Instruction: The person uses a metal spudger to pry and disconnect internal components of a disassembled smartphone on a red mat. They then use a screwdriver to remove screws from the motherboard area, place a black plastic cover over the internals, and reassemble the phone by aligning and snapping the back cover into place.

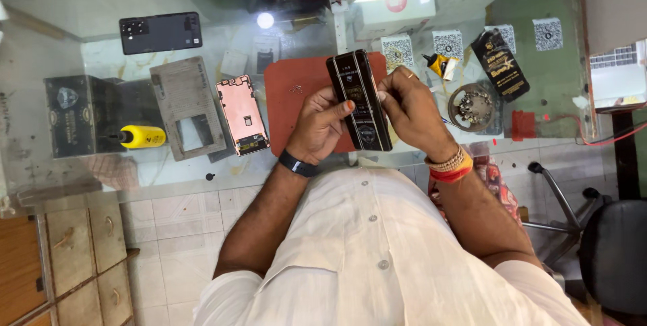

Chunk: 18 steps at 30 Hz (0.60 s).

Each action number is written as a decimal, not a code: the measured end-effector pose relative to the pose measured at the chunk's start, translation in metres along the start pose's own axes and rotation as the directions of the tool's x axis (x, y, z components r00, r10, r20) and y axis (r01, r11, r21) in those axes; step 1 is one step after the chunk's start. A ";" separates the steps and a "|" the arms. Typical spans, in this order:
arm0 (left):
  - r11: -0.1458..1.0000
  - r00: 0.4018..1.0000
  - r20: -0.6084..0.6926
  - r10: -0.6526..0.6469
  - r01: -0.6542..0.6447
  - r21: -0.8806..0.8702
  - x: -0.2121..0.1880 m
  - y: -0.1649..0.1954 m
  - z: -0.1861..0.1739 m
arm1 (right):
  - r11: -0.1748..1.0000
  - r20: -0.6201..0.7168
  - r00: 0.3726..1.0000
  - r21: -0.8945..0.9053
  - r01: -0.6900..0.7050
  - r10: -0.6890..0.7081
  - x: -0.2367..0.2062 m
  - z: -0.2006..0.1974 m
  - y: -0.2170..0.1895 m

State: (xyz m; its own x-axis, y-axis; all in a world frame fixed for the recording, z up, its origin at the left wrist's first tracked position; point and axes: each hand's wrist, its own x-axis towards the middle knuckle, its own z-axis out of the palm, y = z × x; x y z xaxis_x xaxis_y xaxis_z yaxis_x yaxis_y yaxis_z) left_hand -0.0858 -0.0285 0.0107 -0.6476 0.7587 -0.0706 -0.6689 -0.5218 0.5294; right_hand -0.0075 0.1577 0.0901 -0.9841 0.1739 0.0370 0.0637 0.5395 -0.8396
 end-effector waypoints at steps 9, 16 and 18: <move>0.997 0.997 0.031 -0.069 0.069 0.027 0.003 -0.015 -0.009 | 0.828 0.074 0.993 0.548 -0.119 0.094 0.000 0.020 0.031; 0.998 0.998 0.006 0.061 -0.061 -0.009 -0.001 0.024 -0.024 | 0.239 0.010 1.000 0.971 -0.014 0.015 -0.011 -0.046 0.024; 0.996 0.996 0.003 0.085 -0.085 0.004 -0.001 0.034 -0.023 | 0.097 -0.042 0.999 0.994 0.045 -0.031 -0.008 -0.058 0.025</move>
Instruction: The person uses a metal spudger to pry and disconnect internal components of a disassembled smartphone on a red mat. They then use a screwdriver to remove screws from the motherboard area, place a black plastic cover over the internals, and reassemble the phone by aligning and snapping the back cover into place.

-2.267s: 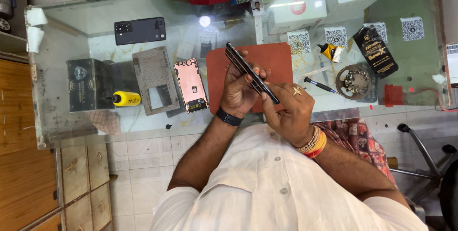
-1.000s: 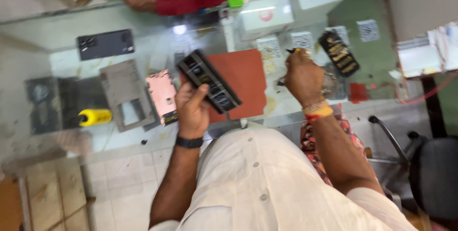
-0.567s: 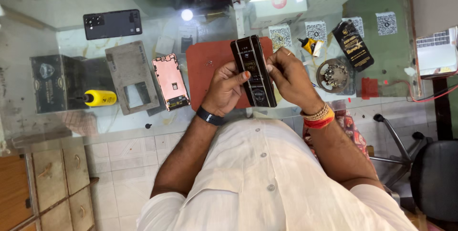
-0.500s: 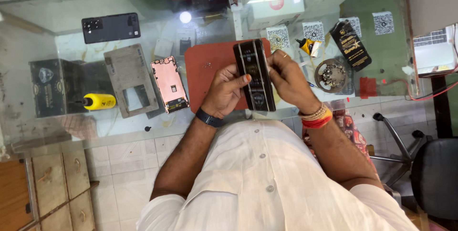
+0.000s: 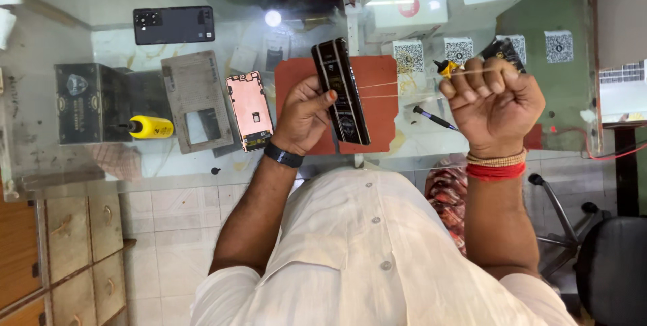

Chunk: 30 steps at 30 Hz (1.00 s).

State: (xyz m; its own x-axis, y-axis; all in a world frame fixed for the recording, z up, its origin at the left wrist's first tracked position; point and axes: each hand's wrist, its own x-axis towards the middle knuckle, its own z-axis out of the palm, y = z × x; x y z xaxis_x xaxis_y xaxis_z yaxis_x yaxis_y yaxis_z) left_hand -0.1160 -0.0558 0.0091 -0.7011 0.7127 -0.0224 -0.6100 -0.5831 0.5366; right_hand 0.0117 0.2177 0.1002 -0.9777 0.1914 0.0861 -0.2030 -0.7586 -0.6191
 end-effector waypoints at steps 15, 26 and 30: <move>0.950 0.937 -0.233 0.259 -0.204 0.237 0.030 0.013 0.037 | 0.841 -0.109 0.994 -0.538 -0.049 -0.012 -0.004 0.001 0.076; 0.698 0.979 -0.082 0.186 -0.073 0.712 0.001 -0.015 0.057 | 0.679 0.090 0.996 -0.730 0.081 -0.021 0.027 0.045 0.065; 0.675 0.989 -0.036 0.145 -0.072 0.735 -0.006 -0.009 0.063 | 0.615 0.077 0.994 -0.789 0.014 0.076 0.041 0.061 0.046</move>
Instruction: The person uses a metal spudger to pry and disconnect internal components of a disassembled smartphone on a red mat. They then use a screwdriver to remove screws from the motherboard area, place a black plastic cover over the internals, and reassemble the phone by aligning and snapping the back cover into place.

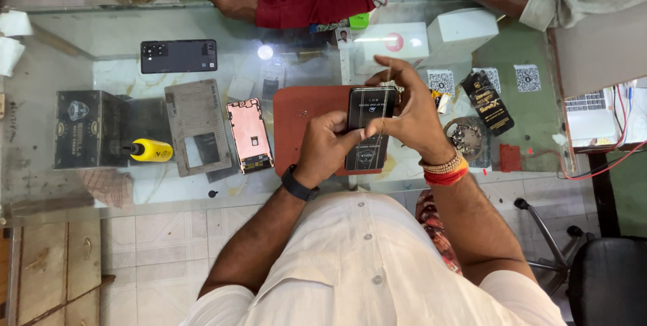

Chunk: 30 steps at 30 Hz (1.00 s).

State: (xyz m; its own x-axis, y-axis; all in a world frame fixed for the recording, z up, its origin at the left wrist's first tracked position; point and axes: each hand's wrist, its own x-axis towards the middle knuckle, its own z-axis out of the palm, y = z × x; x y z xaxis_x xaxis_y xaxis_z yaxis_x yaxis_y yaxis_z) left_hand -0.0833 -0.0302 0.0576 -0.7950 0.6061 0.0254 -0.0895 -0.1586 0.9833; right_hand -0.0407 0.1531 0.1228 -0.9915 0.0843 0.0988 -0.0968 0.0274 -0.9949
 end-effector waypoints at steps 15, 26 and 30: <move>0.849 0.990 -0.144 -0.004 -0.073 -0.523 0.039 -0.004 -0.012 | 0.959 0.144 0.966 -0.157 0.238 -0.216 -0.031 -0.009 0.065; 0.494 0.932 -0.333 -0.146 -0.223 -0.841 0.096 0.006 -0.042 | 0.553 -0.304 0.885 0.696 0.459 -0.351 -0.087 -0.023 0.066; 0.446 0.950 -0.305 -0.065 -0.246 -0.861 0.096 0.012 -0.021 | 0.133 -0.442 0.893 0.884 0.449 -0.081 -0.074 -0.023 0.062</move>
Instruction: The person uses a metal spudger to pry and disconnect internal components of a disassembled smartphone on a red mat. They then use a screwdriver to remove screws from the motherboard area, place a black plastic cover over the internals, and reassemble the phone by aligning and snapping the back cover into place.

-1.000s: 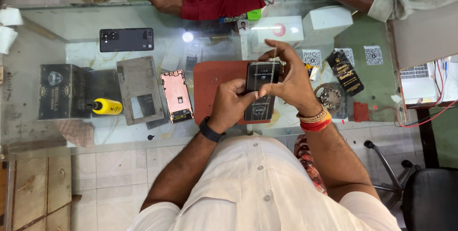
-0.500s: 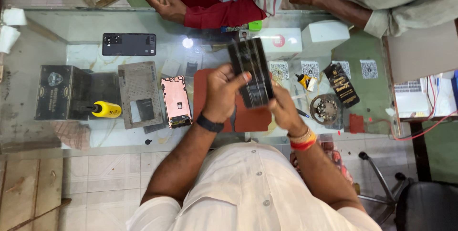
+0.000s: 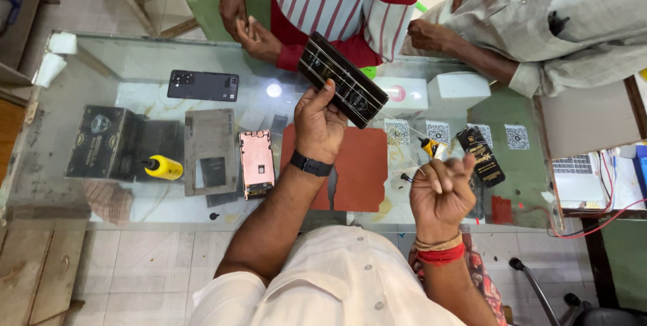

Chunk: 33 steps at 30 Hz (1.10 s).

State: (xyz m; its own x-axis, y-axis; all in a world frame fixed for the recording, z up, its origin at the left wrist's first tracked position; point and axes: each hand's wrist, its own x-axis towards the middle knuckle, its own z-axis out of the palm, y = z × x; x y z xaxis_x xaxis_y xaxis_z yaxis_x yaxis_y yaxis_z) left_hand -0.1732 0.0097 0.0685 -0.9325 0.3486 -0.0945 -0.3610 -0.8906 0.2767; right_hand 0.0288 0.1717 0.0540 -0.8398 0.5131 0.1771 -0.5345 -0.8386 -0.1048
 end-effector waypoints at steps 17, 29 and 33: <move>0.845 0.924 0.371 0.093 -0.270 0.461 -0.054 0.010 0.008 | 0.680 0.196 0.937 -0.731 -0.057 0.290 0.045 0.065 0.064; 0.535 0.843 0.475 -0.253 -0.287 0.795 -0.088 0.020 0.040 | 0.393 0.176 0.983 -0.909 0.141 0.054 0.038 0.091 0.040; 0.459 0.825 0.490 -0.283 -0.332 0.824 -0.089 0.023 0.048 | 0.356 0.189 0.980 -0.921 0.156 0.058 0.036 0.102 0.038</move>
State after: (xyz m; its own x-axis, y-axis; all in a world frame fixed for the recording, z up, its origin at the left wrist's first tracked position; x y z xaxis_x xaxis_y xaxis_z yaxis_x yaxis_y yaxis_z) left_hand -0.0975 -0.0277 0.1291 -0.6607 0.6828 0.3119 0.1537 -0.2837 0.9465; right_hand -0.0116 0.1397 0.1557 -0.8367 0.4195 0.3521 -0.4086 -0.0500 -0.9113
